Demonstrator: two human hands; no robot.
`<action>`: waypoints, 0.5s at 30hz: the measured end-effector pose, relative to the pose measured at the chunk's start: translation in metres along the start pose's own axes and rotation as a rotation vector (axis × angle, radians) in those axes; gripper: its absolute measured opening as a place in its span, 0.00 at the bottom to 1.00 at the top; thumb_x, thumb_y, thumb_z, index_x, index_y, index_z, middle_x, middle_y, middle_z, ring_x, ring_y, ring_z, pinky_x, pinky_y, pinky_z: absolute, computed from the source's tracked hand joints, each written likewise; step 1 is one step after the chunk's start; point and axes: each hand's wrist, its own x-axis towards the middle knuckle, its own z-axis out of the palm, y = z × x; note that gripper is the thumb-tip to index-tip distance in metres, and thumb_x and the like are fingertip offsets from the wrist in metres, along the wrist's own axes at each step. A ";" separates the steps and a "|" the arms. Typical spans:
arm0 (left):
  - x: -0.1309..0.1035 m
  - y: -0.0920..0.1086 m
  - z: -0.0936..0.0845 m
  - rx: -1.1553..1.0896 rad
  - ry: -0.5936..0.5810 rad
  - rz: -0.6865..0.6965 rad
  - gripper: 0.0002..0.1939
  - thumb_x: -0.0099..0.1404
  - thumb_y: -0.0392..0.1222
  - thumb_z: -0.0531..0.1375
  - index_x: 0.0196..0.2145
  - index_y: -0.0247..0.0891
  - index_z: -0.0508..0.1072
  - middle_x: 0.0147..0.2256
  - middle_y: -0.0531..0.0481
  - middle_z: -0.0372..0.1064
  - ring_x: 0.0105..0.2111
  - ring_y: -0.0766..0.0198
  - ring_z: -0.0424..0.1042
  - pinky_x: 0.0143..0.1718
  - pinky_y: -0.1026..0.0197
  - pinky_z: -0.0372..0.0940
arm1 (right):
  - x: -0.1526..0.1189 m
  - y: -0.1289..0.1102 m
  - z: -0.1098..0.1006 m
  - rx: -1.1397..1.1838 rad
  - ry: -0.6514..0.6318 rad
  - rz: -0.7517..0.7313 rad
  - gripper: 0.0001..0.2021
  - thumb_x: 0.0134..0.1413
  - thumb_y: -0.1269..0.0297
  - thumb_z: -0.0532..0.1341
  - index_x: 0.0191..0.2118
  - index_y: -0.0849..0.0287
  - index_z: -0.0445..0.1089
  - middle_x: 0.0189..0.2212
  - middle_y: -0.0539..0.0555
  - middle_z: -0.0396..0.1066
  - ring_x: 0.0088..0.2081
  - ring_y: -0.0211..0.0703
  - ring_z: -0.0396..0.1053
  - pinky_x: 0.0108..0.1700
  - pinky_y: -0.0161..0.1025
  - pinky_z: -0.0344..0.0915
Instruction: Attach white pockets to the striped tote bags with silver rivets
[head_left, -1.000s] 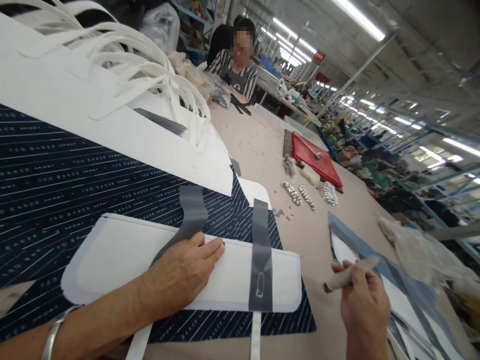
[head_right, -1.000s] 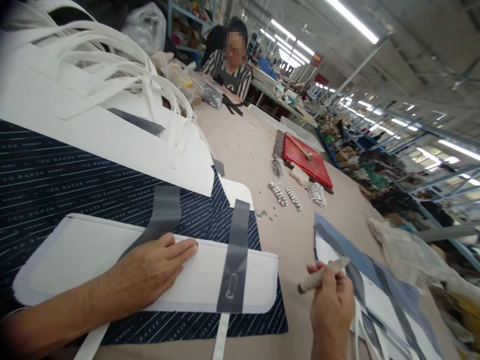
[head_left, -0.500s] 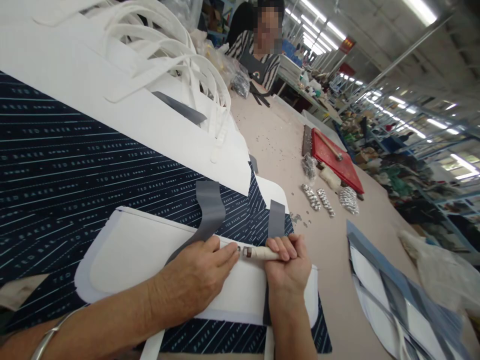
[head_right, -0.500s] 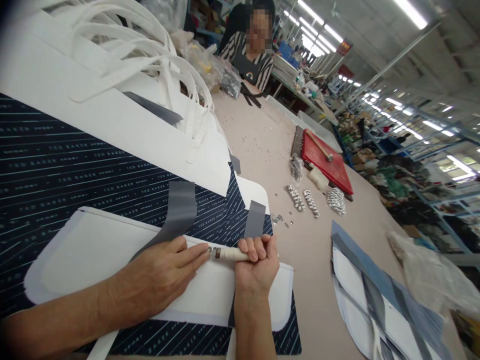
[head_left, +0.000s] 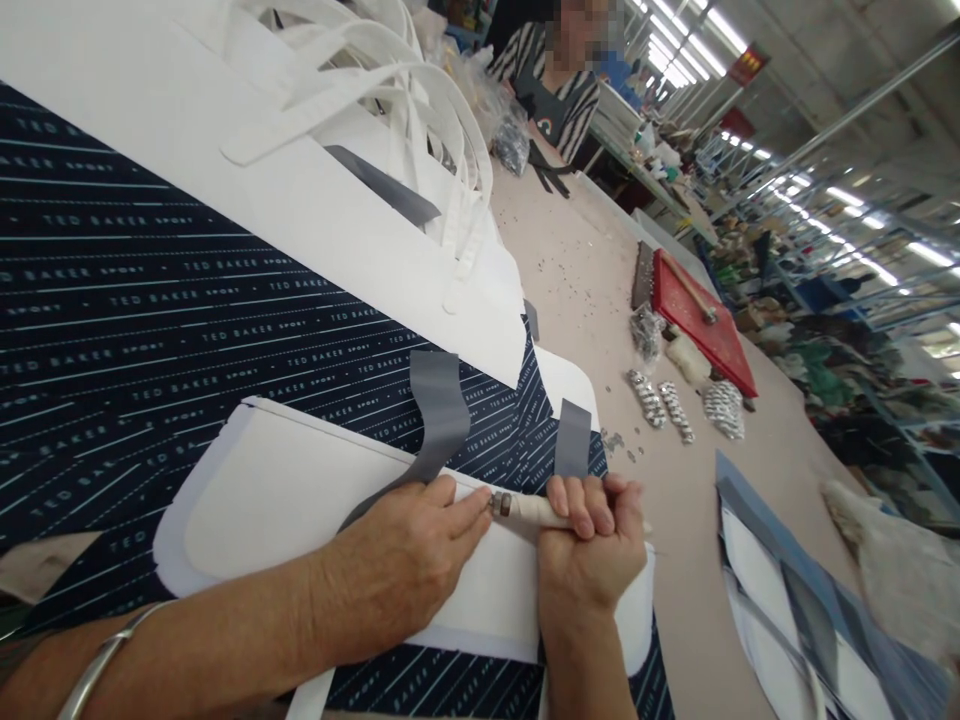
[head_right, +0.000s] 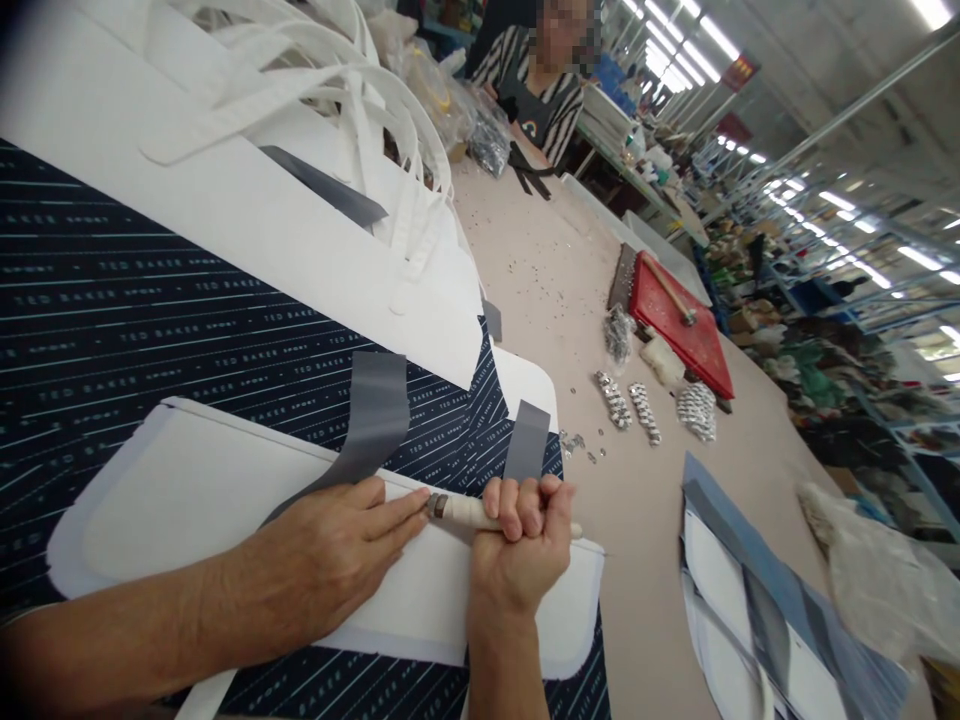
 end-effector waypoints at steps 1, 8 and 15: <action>0.000 0.000 0.000 0.012 0.002 0.004 0.20 0.68 0.34 0.48 0.55 0.28 0.66 0.56 0.40 0.66 0.48 0.54 0.68 0.44 0.53 0.65 | -0.002 -0.001 0.004 -0.018 -0.037 -0.026 0.13 0.63 0.58 0.55 0.28 0.55 0.63 0.14 0.37 0.37 0.14 0.31 0.35 0.21 0.30 0.52; -0.003 0.001 -0.002 0.066 0.014 -0.009 0.20 0.68 0.35 0.50 0.56 0.31 0.65 0.57 0.42 0.65 0.45 0.56 0.68 0.43 0.54 0.66 | -0.005 -0.008 0.012 -0.033 -0.208 -0.077 0.13 0.64 0.57 0.54 0.28 0.54 0.66 0.12 0.37 0.40 0.13 0.31 0.37 0.19 0.30 0.52; -0.001 0.001 -0.004 0.043 0.040 -0.015 0.18 0.67 0.34 0.52 0.54 0.35 0.67 0.55 0.41 0.67 0.44 0.58 0.69 0.44 0.56 0.65 | -0.004 -0.006 0.007 -0.069 -0.241 -0.109 0.13 0.64 0.58 0.53 0.29 0.54 0.66 0.13 0.38 0.39 0.13 0.31 0.38 0.18 0.29 0.53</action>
